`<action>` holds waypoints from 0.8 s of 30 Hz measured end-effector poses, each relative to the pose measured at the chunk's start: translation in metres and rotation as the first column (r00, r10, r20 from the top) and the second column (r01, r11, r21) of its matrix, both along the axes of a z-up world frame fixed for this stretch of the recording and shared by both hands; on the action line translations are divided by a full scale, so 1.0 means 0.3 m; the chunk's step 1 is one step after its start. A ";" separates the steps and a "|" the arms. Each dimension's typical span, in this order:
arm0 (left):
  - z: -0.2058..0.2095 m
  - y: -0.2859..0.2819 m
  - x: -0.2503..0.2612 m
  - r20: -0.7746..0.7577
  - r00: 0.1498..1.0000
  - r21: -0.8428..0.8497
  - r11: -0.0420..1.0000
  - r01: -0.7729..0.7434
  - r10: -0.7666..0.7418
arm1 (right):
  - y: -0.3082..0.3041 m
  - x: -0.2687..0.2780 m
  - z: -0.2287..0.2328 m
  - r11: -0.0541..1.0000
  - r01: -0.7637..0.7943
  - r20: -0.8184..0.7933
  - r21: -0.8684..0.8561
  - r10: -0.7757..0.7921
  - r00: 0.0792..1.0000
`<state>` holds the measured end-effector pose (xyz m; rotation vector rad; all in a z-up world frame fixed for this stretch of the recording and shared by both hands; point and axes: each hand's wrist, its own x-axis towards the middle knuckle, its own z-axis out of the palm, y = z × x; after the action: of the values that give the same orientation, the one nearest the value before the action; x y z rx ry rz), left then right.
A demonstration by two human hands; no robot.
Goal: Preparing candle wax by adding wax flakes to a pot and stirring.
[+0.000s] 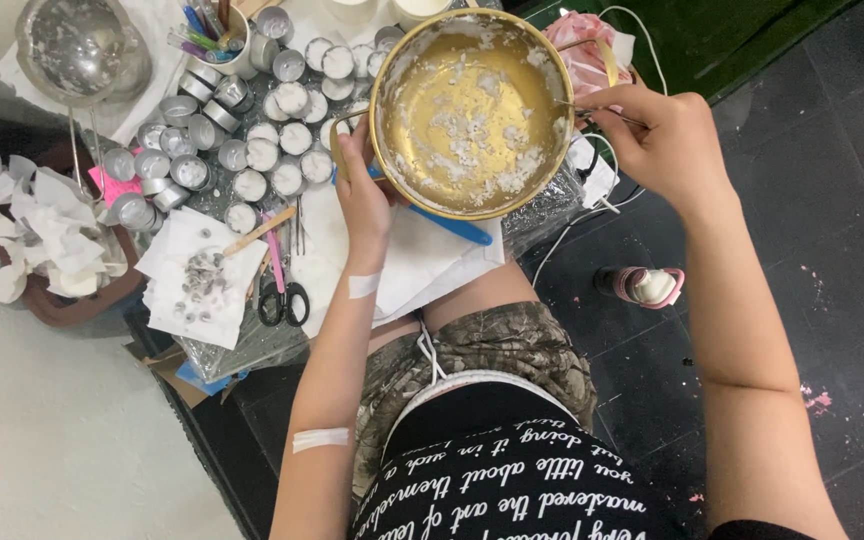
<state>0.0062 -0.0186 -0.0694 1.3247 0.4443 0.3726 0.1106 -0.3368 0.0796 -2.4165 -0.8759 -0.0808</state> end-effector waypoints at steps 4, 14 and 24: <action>0.060 -0.062 0.022 0.197 0.977 -0.022 0.997 -0.075 0.078 | -0.004 -0.005 -0.020 0.996 0.046 -0.121 0.078 -0.037 0.992; 0.110 -0.094 0.052 0.245 0.948 -0.135 0.976 -0.172 0.201 | -0.009 -0.023 -0.062 0.997 0.030 -0.034 0.065 -0.028 0.999; 0.127 -0.029 0.055 0.239 0.929 -0.117 0.958 -0.261 0.283 | 0.055 -0.020 -0.054 0.997 0.035 0.167 0.076 -0.047 0.985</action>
<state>0.0226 -0.0274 -0.0314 1.1168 0.4235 0.7398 0.1046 -0.3202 0.0633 -2.3860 -0.8815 -0.3319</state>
